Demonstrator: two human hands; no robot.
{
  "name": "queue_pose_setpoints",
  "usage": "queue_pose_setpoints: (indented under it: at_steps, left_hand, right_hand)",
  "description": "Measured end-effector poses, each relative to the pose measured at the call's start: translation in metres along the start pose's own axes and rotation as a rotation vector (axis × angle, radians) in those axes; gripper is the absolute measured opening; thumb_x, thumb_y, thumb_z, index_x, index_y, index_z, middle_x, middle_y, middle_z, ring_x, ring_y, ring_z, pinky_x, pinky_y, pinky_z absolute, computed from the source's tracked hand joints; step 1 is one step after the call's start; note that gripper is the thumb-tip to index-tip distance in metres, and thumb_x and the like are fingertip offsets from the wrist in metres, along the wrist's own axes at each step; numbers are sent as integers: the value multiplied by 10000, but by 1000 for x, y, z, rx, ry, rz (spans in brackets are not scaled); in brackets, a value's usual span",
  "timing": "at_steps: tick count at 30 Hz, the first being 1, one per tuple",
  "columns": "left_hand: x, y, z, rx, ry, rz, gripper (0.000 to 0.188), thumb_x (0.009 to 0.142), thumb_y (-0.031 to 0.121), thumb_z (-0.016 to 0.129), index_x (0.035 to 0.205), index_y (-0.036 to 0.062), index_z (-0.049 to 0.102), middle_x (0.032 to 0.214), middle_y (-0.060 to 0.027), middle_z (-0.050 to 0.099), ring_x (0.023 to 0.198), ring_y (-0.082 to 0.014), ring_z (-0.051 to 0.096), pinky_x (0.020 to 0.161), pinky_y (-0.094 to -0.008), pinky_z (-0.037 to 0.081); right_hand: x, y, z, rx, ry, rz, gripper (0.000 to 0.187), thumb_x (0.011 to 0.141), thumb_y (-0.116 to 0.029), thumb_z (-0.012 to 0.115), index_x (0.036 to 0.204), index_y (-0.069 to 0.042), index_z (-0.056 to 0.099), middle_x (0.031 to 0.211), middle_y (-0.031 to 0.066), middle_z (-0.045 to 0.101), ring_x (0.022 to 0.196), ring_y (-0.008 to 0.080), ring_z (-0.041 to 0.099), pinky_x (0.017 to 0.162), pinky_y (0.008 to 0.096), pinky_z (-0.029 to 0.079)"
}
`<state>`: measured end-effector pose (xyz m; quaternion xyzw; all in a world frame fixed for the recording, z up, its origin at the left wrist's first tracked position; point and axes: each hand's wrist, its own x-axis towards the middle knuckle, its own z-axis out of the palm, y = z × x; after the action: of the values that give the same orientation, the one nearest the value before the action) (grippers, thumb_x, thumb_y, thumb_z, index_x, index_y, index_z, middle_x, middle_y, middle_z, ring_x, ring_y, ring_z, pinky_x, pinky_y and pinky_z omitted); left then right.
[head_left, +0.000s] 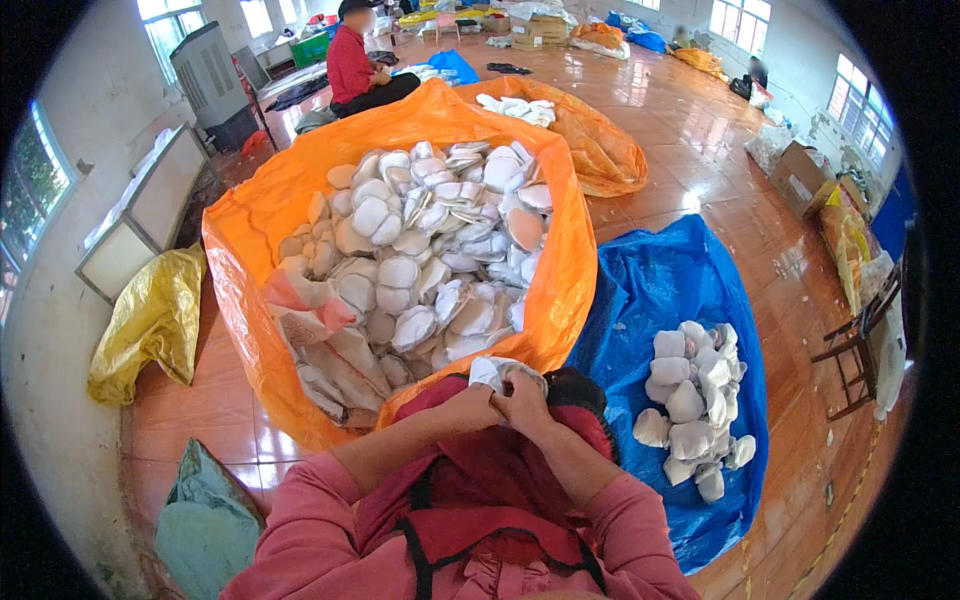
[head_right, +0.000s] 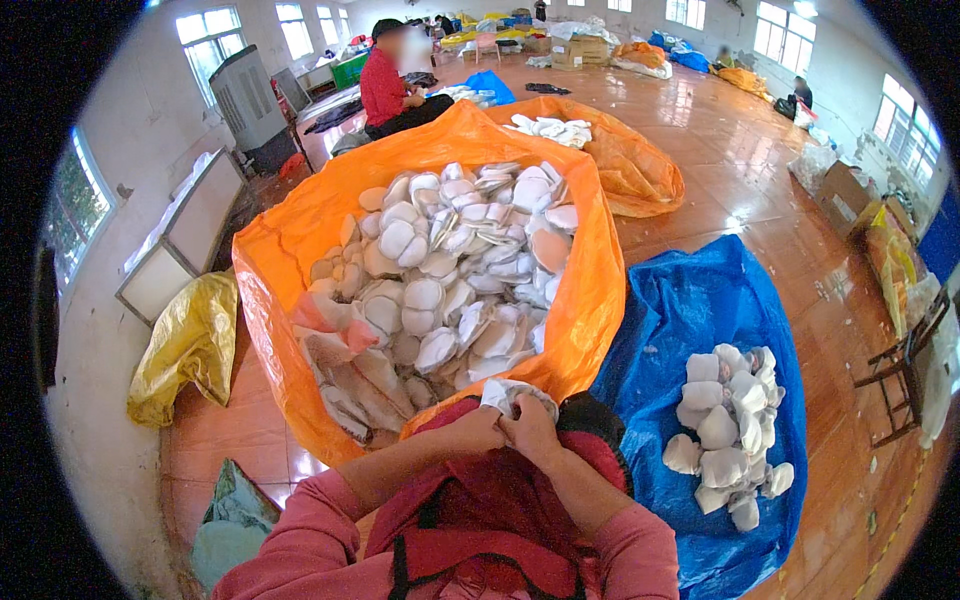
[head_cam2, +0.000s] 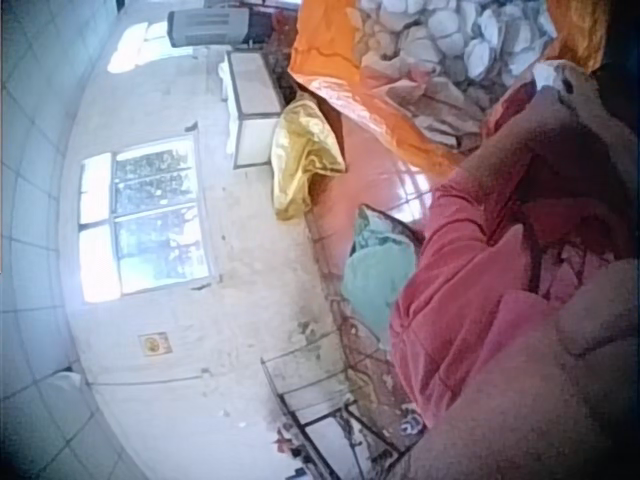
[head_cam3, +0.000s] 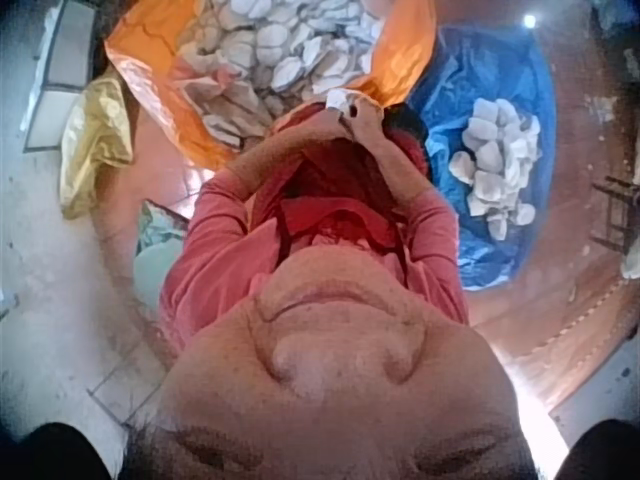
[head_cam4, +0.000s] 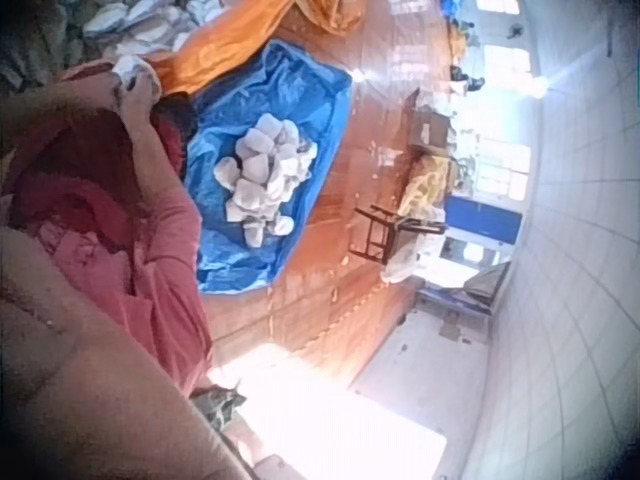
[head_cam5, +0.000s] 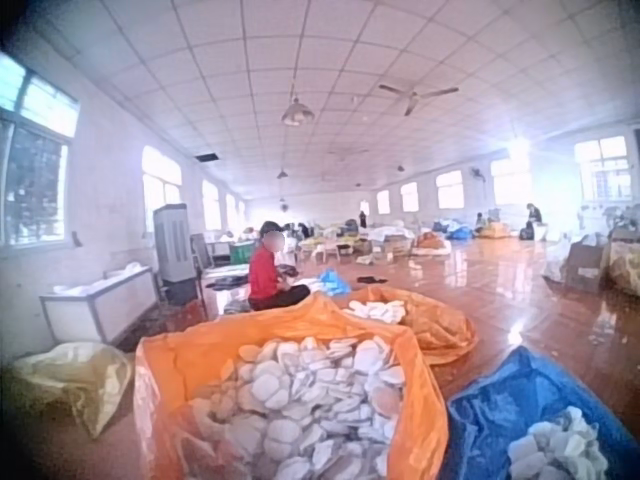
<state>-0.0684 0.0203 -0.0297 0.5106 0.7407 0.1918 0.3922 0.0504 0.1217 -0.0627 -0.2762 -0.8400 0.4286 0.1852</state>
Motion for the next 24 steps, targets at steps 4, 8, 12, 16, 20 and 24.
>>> queue_pose_setpoints:
  at_steps: [4, 8, 12, 16, 20, 24]
  left_hand:
    - [0, 5, -2, -573, -104, -109, 360, 731, 135, 607, 1034, -43, 528, 950, -128, 586, 775, -192, 583, 632, -306, 478]
    - [1, 16, 9, -766, 73, -141, 396, 721, 125, 620, 1056, -44, 492, 962, -121, 548, 830, -205, 563, 672, -314, 469]
    - [6, 12, 16, -472, 301, -59, 481, 712, 181, 669, 1079, -62, 476, 994, -164, 539, 892, -245, 553, 733, -360, 469]
    - [20, -21, 8, -150, 360, 47, 640, 664, 379, 740, 1096, -47, 534, 1119, -268, 552, 1060, -416, 540, 878, -455, 461]
    - [-12, -16, -18, 22, 410, 84, 474, 661, 333, 755, 1017, 47, 632, 966, -178, 648, 909, -350, 619, 820, -424, 489]
    - [-42, -22, -40, -257, 448, 41, 272, 673, 209, 758, 871, 39, 681, 846, -134, 677, 799, -269, 645, 766, -365, 497]
  right_hand:
    - [0, 2, 1, 66, 105, -7, 322, 725, -221, 731, 850, 30, 570, 793, 187, 611, 746, 311, 597, 658, 398, 460]
    - [5, -4, -4, 232, 143, 78, 252, 722, -149, 702, 856, 25, 578, 753, 115, 610, 709, 183, 588, 641, 320, 469]
    - [5, -10, -8, 281, 97, 113, 253, 773, -147, 667, 934, 31, 586, 817, 98, 626, 744, 150, 592, 660, 306, 478]
    - [1, 0, 1, 701, -63, 49, 256, 863, -143, 608, 1060, 19, 599, 952, 78, 642, 807, 143, 606, 692, 292, 500]
    - [-12, -19, -21, 1016, -128, 190, 245, 913, -72, 539, 1146, -18, 590, 1089, 88, 630, 902, 133, 615, 760, 247, 503]
    - [-6, -8, -31, 1180, 105, 187, 212, 902, -19, 548, 1104, -35, 606, 1099, 72, 631, 885, 124, 606, 756, 249, 501]
